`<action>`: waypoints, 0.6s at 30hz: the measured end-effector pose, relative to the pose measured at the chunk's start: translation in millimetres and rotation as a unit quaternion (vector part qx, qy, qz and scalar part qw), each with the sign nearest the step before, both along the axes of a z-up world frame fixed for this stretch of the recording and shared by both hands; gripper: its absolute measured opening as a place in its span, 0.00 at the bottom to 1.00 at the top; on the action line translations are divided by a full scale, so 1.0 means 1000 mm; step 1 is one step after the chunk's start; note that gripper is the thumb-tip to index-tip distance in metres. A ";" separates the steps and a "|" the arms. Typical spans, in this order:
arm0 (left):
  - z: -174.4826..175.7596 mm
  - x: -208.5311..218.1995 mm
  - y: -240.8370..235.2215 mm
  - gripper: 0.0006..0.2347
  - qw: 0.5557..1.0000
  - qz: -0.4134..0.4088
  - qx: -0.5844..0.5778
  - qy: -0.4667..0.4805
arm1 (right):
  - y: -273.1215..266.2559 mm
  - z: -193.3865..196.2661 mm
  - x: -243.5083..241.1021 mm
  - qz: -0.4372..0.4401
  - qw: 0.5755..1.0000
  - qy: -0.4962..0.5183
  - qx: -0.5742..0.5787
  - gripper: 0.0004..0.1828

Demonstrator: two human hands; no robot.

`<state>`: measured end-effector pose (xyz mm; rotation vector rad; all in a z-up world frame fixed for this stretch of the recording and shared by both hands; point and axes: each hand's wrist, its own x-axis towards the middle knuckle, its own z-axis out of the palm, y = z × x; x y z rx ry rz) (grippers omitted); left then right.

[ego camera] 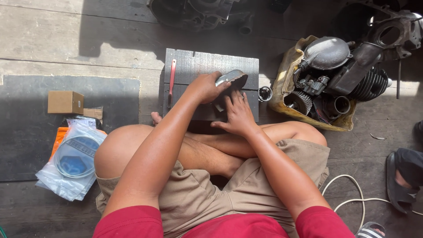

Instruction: Sanding the interior surface of a metal engine component by hand using sandpaper

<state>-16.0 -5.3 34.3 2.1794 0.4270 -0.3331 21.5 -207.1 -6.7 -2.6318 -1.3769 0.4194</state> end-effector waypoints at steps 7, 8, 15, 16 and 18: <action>0.005 -0.003 -0.004 0.23 1.000 0.009 0.008 -0.004 | 0.007 -0.004 0.003 -0.001 0.998 -0.047 0.030 0.58; 0.002 -0.005 -0.004 0.23 1.000 0.011 0.007 -0.002 | 0.003 -0.006 0.003 0.001 0.999 -0.045 0.030 0.58; 0.000 0.001 -0.002 0.24 1.000 0.014 0.003 0.004 | -0.008 0.016 -0.007 0.039 0.998 -0.039 -0.019 0.50; -0.003 0.002 -0.001 0.24 1.000 0.014 0.002 0.003 | -0.007 0.017 -0.015 0.031 0.998 -0.041 -0.030 0.52; -0.009 0.004 -0.003 0.24 1.000 0.017 0.003 0.004 | -0.003 0.013 -0.025 0.035 0.997 -0.038 -0.050 0.54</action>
